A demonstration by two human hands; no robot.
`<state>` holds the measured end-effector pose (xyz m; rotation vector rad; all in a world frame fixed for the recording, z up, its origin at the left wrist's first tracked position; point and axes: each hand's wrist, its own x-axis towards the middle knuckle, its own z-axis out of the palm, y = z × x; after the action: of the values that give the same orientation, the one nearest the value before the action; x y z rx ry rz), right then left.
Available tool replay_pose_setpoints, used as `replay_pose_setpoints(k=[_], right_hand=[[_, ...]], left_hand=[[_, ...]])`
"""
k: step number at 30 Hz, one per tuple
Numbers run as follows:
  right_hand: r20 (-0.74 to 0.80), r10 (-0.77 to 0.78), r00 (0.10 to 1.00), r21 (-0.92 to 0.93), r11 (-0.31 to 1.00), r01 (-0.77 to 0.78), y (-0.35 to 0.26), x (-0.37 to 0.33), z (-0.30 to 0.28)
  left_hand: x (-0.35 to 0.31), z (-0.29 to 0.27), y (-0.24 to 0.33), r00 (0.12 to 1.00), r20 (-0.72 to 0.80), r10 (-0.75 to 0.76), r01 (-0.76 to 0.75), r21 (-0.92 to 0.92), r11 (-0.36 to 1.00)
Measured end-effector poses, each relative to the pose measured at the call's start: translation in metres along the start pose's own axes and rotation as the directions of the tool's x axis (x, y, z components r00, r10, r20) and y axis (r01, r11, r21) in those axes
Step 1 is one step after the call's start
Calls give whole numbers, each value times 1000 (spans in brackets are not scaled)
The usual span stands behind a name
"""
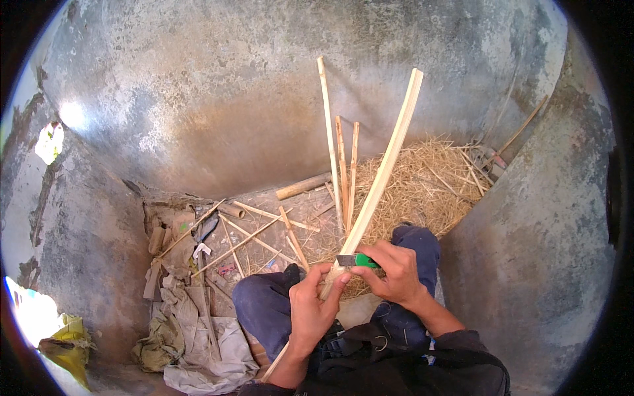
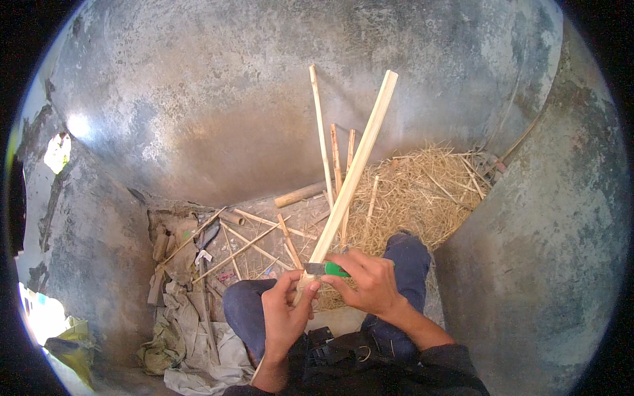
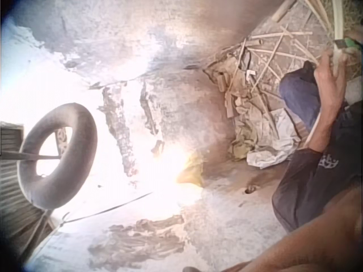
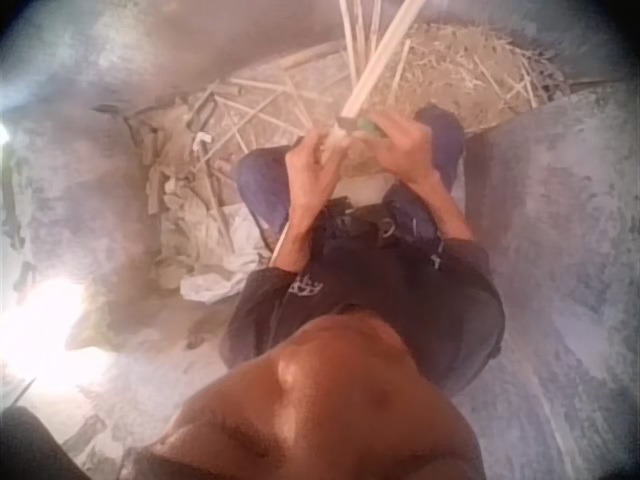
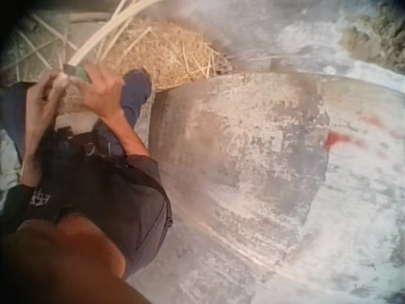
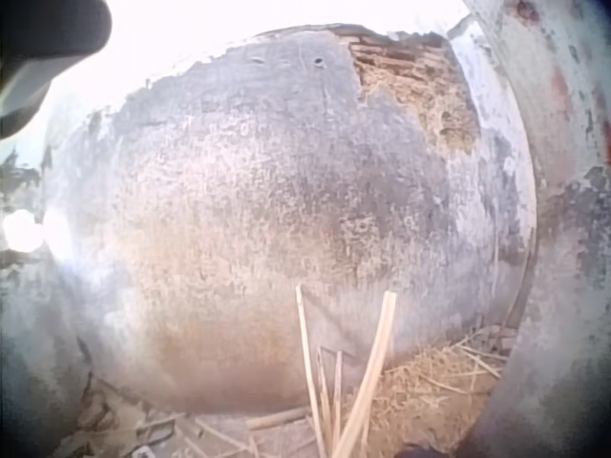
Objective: The person uses a utility knife to shave and shape a thin wooden stick by hand while sitting on the floor.
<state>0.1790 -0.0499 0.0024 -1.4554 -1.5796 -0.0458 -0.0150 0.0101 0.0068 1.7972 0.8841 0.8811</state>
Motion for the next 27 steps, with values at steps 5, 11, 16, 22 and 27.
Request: replay_pose_setpoints(k=[5,11,16,22,27], right_hand=[[76,-46,996,-6,999,47,2,-3,-1],[49,-85,995,-52,995,87,0,-1,-3],[26,-94,995,-71,993,96,2,-2,-3],[13,-81,997,-89,993,82,3,-1,-7],[23,-89,996,-110,990,91,6,-2,-7]], left_hand=[[1,1,5,999,25,-30,33,-136,990],[3,2,3,1000,28,-13,17,-137,990],[1,5,-7,998,0,-68,67,-121,990],[-1,7,-4,997,12,-80,81,-151,985],[-3,4,-3,995,52,-83,86,-52,995]])
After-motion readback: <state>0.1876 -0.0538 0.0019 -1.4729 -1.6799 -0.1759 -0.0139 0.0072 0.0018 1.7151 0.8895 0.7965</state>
